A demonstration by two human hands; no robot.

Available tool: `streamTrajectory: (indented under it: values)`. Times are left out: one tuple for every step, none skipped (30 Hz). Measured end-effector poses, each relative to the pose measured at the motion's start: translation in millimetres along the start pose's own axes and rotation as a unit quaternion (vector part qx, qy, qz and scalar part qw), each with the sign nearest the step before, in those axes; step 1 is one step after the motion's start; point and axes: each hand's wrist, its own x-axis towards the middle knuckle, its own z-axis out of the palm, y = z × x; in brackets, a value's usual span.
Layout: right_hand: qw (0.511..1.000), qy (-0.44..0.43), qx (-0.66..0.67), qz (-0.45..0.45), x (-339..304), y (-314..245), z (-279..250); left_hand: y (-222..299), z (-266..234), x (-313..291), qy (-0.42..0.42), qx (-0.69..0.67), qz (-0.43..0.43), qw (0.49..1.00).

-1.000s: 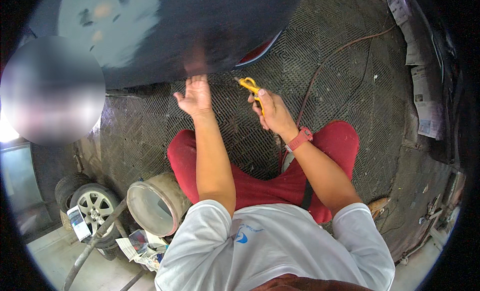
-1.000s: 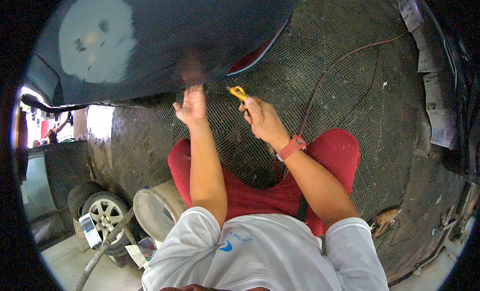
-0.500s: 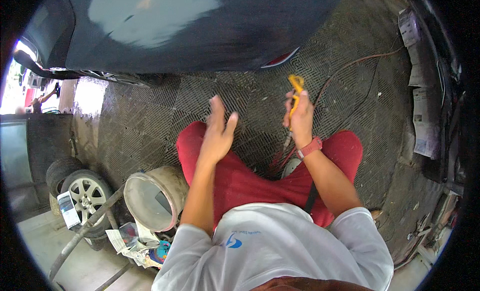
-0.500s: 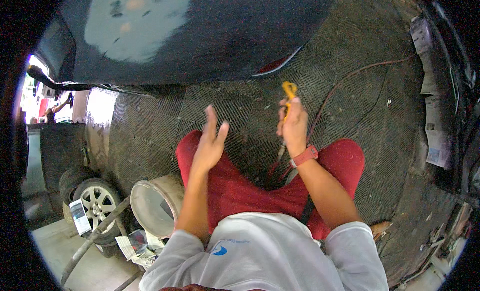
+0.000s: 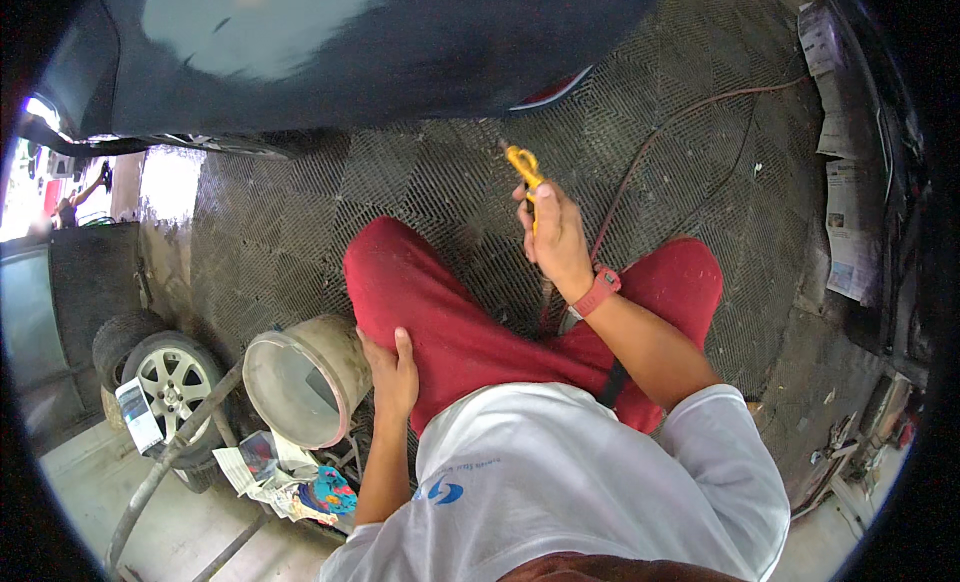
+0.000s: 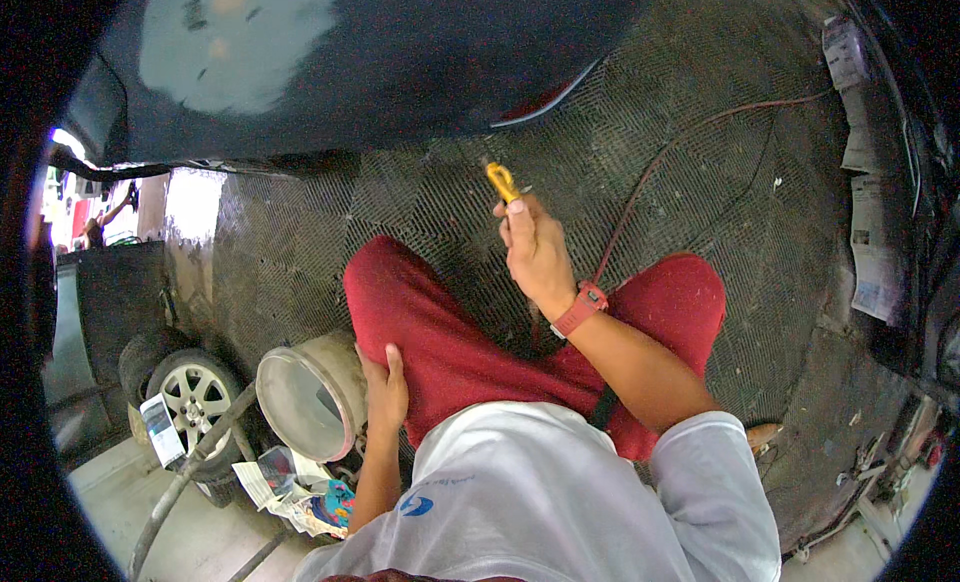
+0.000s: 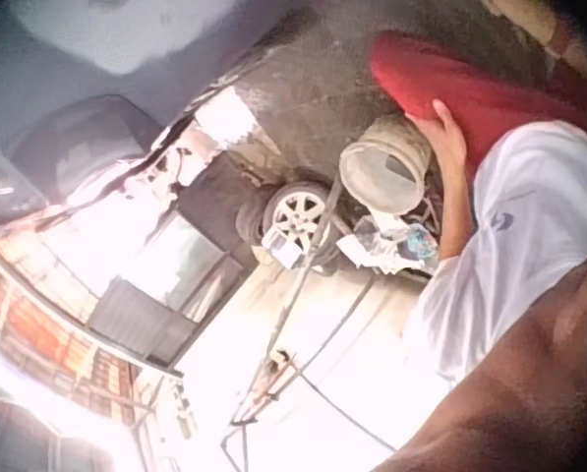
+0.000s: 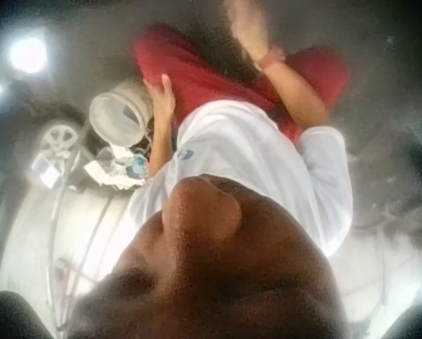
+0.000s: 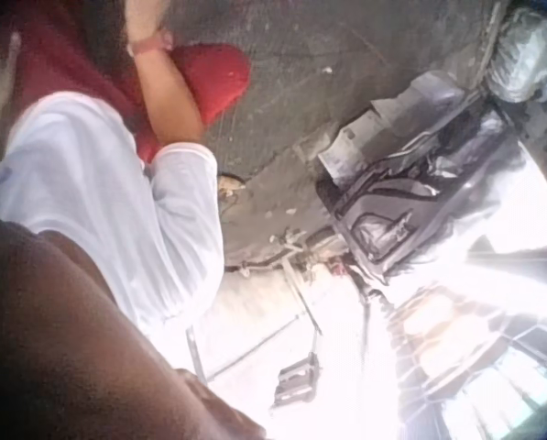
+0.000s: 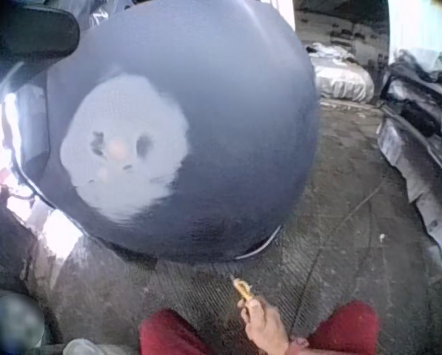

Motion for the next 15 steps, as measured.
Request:
streamTrajectory:
  values:
    - [1.000,0.006,0.021,-0.011,0.4,-4.2,-2.3,0.3,8.4,8.0,0.049,0.035,0.041,0.997]
    - [0.999,0.004,0.034,-0.007,0.8,-8.8,-3.1,14.0,13.2,15.2,0.065,0.071,0.073,0.993]
    - [0.999,0.003,0.047,0.002,-1.5,-13.0,-4.4,33.1,15.0,22.1,0.077,0.109,0.103,0.986]
    - [0.998,0.004,0.059,0.013,-3.1,-15.4,-6.8,49.9,15.9,34.0,0.083,0.119,0.185,0.972]
    - [0.998,-0.008,0.063,0.016,-4.1,-11.8,-8.5,66.1,19.4,49.7,0.088,0.126,0.265,0.952]
    - [0.998,-0.012,0.055,0.018,-8.2,-10.0,-9.4,90.1,27.1,64.8,0.030,0.002,0.312,0.950]
    - [0.998,-0.016,0.051,0.018,-7.2,-9.5,-10.6,115.3,36.2,72.7,0.004,-0.013,0.300,0.954]
    - [0.999,-0.023,0.046,0.014,-4.5,-11.5,-11.8,124.9,52.9,94.5,0.028,-0.014,0.321,0.946]
    - [0.999,-0.027,0.046,0.012,-5.6,-14.1,-10.2,126.7,75.4,123.3,0.032,-0.092,0.274,0.957]
    - [0.998,-0.030,0.045,0.008,-4.3,-15.0,-9.3,140.6,89.2,146.6,-0.045,-0.259,0.164,0.951]
    - [0.998,-0.031,0.046,0.010,-4.0,-14.0,-8.9,152.3,98.3,168.4,-0.081,-0.351,0.111,0.926]
    - [0.999,-0.028,0.023,0.005,-4.2,-16.9,-7.9,164.3,106.8,189.9,-0.107,-0.439,0.052,0.890]
    - [0.999,-0.033,0.027,0.004,-3.7,-18.6,-7.1,167.3,118.0,213.9,-0.091,-0.465,0.030,0.880]
    - [0.999,-0.030,0.032,0.009,-2.4,-15.3,-9.3,198.1,123.4,212.7,-0.038,-0.456,0.088,0.885]
    - [0.999,-0.026,0.031,0.000,-3.1,-13.7,-10.4,204.9,132.5,225.1,-0.028,-0.479,0.075,0.874]
